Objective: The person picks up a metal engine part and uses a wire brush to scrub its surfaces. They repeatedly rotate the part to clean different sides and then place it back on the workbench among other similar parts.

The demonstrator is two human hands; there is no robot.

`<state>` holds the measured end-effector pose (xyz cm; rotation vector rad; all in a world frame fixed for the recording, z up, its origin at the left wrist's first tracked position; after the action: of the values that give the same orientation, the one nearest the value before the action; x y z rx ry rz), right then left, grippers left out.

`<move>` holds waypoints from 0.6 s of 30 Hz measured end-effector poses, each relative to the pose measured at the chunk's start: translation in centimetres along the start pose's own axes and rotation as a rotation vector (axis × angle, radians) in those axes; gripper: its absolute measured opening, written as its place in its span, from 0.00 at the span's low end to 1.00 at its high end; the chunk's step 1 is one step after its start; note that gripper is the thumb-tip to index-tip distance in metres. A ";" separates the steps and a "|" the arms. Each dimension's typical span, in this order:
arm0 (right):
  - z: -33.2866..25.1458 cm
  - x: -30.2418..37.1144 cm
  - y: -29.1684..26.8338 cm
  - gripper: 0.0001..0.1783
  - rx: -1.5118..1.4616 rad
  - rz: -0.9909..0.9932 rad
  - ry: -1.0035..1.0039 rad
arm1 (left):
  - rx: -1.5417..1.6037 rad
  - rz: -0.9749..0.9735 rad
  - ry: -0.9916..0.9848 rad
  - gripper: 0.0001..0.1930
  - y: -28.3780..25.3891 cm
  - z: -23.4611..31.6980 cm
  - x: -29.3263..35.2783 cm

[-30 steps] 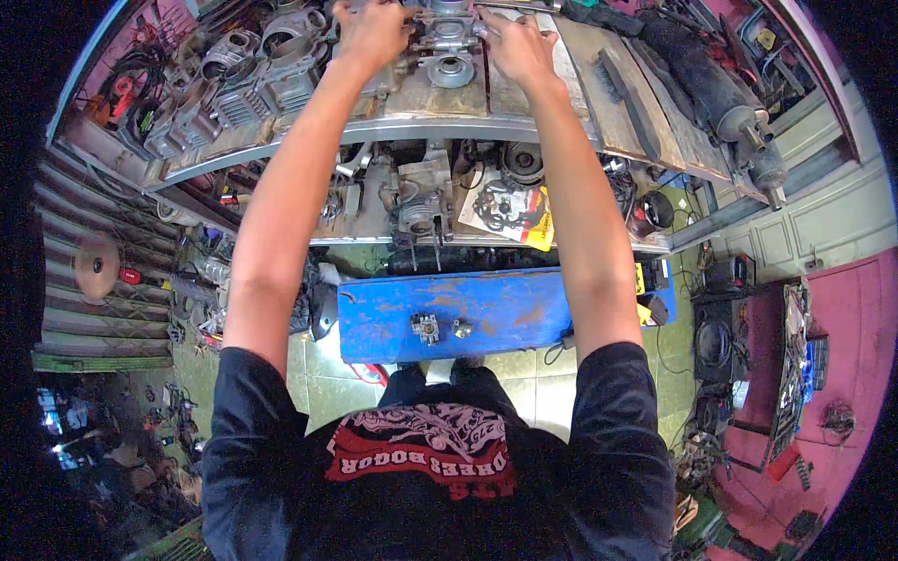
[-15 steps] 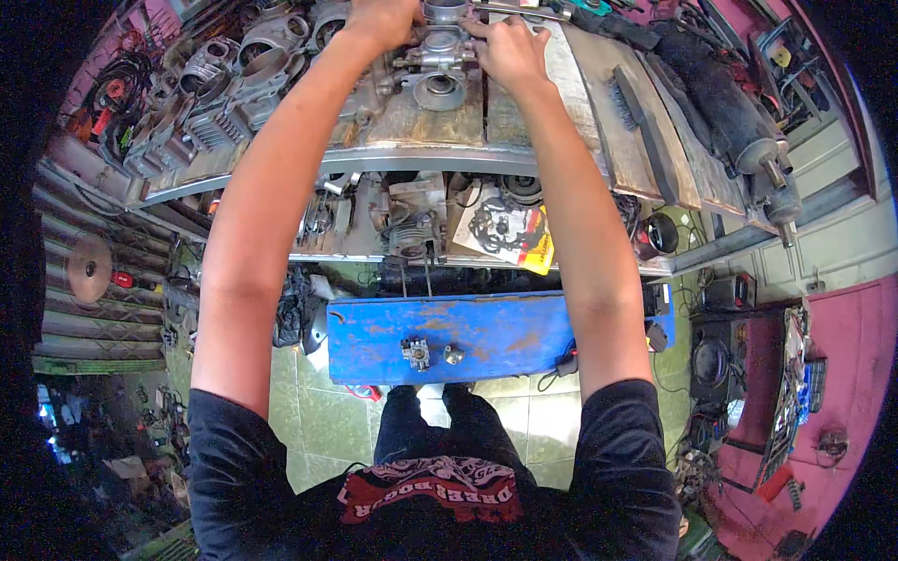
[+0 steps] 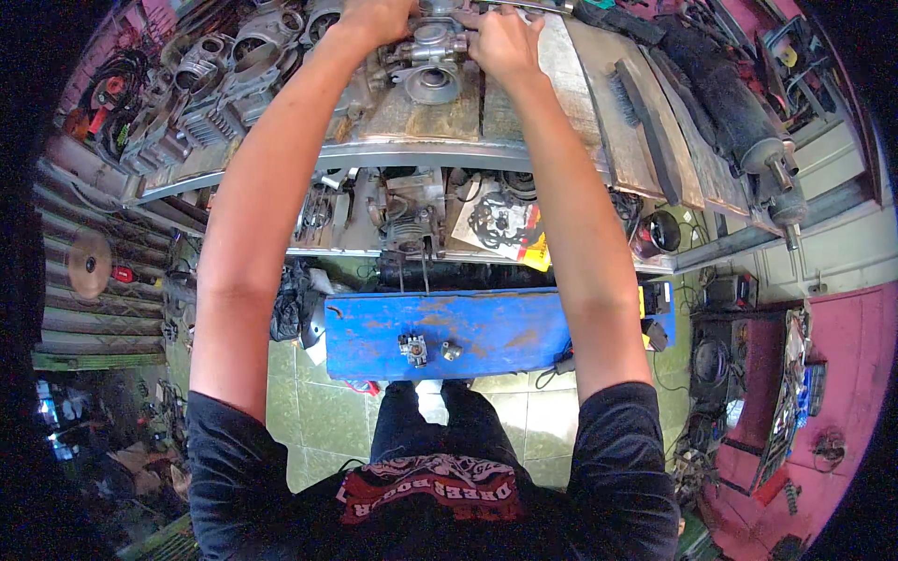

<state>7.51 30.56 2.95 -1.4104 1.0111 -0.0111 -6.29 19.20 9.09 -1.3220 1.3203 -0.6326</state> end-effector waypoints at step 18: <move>-7.3 14.0 -12.3 0.12 -0.525 0.581 -0.159 | 0.399 0.637 0.113 0.11 -10.6 5.3 19.4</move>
<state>18.43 14.09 6.16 -1.4952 1.3118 0.8322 6.57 0.61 11.29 -0.5023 1.5088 -0.4867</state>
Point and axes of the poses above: each hand's wrist, its own x-axis away from the middle knuckle, its own y-axis out of the palm, z = x × y, the point moved 4 cm from there along -x, towards the middle knuckle, and after that the axes turned 10 degrees about y, right-handed, at the moved point
